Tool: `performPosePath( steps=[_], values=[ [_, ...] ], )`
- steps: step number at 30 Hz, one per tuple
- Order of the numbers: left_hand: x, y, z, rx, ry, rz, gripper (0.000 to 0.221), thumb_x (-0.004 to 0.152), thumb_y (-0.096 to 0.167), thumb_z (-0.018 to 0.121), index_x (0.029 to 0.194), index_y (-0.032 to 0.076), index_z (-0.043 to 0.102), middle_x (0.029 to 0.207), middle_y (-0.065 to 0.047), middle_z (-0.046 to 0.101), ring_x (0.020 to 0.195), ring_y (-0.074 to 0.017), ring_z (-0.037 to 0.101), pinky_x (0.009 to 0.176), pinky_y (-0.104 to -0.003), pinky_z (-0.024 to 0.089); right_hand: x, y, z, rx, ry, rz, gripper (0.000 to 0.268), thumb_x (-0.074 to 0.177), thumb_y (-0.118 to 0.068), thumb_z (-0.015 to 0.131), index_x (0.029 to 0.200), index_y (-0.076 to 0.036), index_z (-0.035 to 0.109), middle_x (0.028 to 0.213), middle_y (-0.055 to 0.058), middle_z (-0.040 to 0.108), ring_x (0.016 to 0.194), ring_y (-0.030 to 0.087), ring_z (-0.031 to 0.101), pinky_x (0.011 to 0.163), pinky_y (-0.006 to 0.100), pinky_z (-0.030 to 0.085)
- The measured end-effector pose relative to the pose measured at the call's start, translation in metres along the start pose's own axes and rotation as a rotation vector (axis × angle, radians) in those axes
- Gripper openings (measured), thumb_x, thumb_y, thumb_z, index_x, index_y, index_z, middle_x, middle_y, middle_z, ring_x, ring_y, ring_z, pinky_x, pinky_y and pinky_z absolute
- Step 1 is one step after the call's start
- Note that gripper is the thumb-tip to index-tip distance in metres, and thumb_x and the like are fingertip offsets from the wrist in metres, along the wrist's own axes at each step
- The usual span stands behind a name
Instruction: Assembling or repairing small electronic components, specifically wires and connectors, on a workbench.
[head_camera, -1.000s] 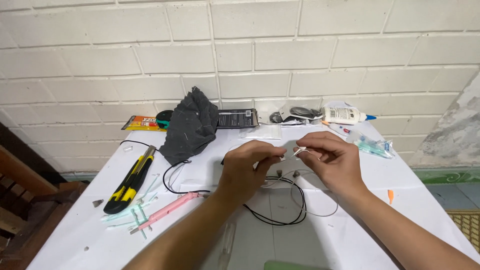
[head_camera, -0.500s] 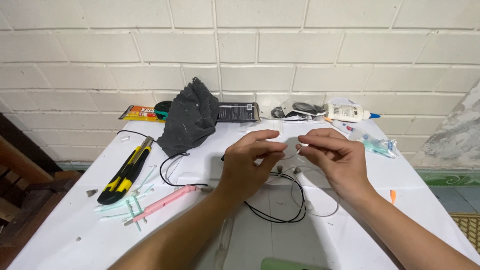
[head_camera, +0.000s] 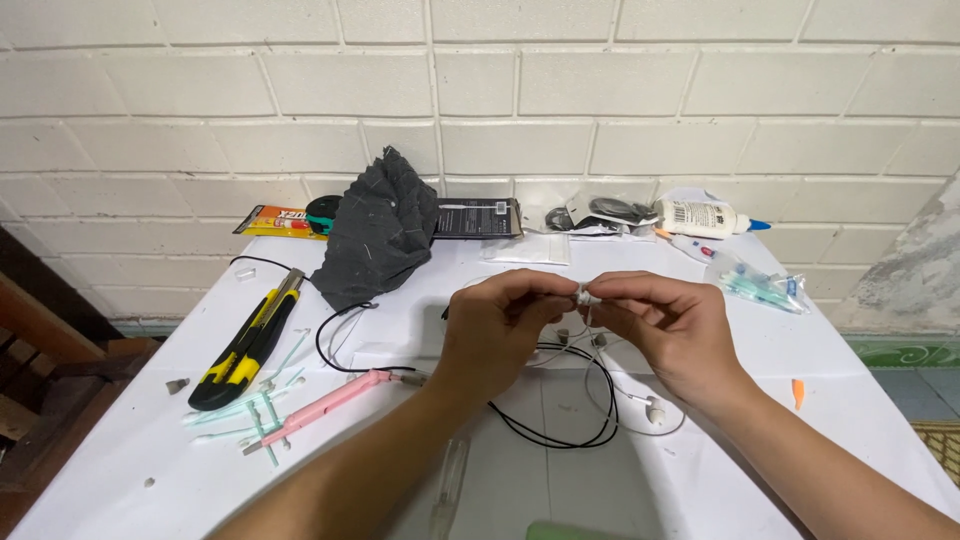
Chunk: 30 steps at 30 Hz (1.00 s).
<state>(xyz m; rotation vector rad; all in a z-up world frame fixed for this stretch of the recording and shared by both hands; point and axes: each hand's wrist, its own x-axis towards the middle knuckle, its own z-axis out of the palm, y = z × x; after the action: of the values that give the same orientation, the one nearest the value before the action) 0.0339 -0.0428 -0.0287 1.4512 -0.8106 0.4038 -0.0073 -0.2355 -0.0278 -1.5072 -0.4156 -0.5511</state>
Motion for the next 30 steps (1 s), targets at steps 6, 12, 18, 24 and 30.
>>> performPosePath(
  steps=[6,12,18,24,30],
  values=[
    [0.0,0.008,-0.001,-0.044,-0.026,-0.057,0.015,0.093,-0.002,0.071,0.102,0.007,0.079,0.083,-0.012,0.077,0.078,-0.0145,0.074,0.076,-0.034,0.066,0.0,-0.001,0.002,-0.014,-0.037,-0.013,0.024,0.079,0.018,0.072,0.102,0.012,0.075,0.097,0.023,0.075,0.085,0.022,0.073,0.079,0.038,0.064],
    [0.003,0.0,-0.001,-0.1,-0.08,-0.065,0.016,0.093,-0.003,0.071,0.101,0.007,0.078,0.082,-0.011,0.077,0.079,-0.0129,0.073,0.078,-0.033,0.065,-0.001,-0.006,0.004,-0.021,-0.044,-0.029,0.023,0.079,0.017,0.072,0.101,0.011,0.075,0.096,0.024,0.075,0.083,0.021,0.072,0.078,0.039,0.064],
    [0.001,-0.002,0.003,-0.141,-0.077,-0.103,0.017,0.094,-0.004,0.07,0.102,0.007,0.079,0.082,-0.011,0.076,0.079,-0.0133,0.072,0.079,-0.034,0.065,-0.002,-0.011,0.006,-0.052,-0.038,-0.035,0.023,0.078,0.018,0.073,0.1,0.013,0.075,0.094,0.024,0.075,0.082,0.02,0.071,0.078,0.039,0.063],
    [0.0,0.008,-0.001,-0.034,-0.059,-0.093,0.016,0.091,-0.004,0.073,0.1,0.007,0.079,0.08,-0.013,0.077,0.075,-0.0151,0.074,0.074,-0.034,0.066,-0.004,-0.023,0.012,-0.146,-0.05,-0.076,0.021,0.078,0.016,0.075,0.097,0.008,0.079,0.091,0.02,0.078,0.078,0.018,0.073,0.074,0.035,0.064],
    [-0.003,0.01,0.0,0.102,-0.035,-0.06,0.015,0.09,-0.002,0.074,0.1,0.008,0.08,0.082,-0.012,0.08,0.075,-0.0185,0.078,0.07,-0.033,0.066,-0.007,-0.027,0.016,-0.261,-0.041,-0.09,0.019,0.078,0.012,0.078,0.096,0.005,0.08,0.09,0.018,0.078,0.08,0.014,0.067,0.073,0.032,0.059]
  ],
)
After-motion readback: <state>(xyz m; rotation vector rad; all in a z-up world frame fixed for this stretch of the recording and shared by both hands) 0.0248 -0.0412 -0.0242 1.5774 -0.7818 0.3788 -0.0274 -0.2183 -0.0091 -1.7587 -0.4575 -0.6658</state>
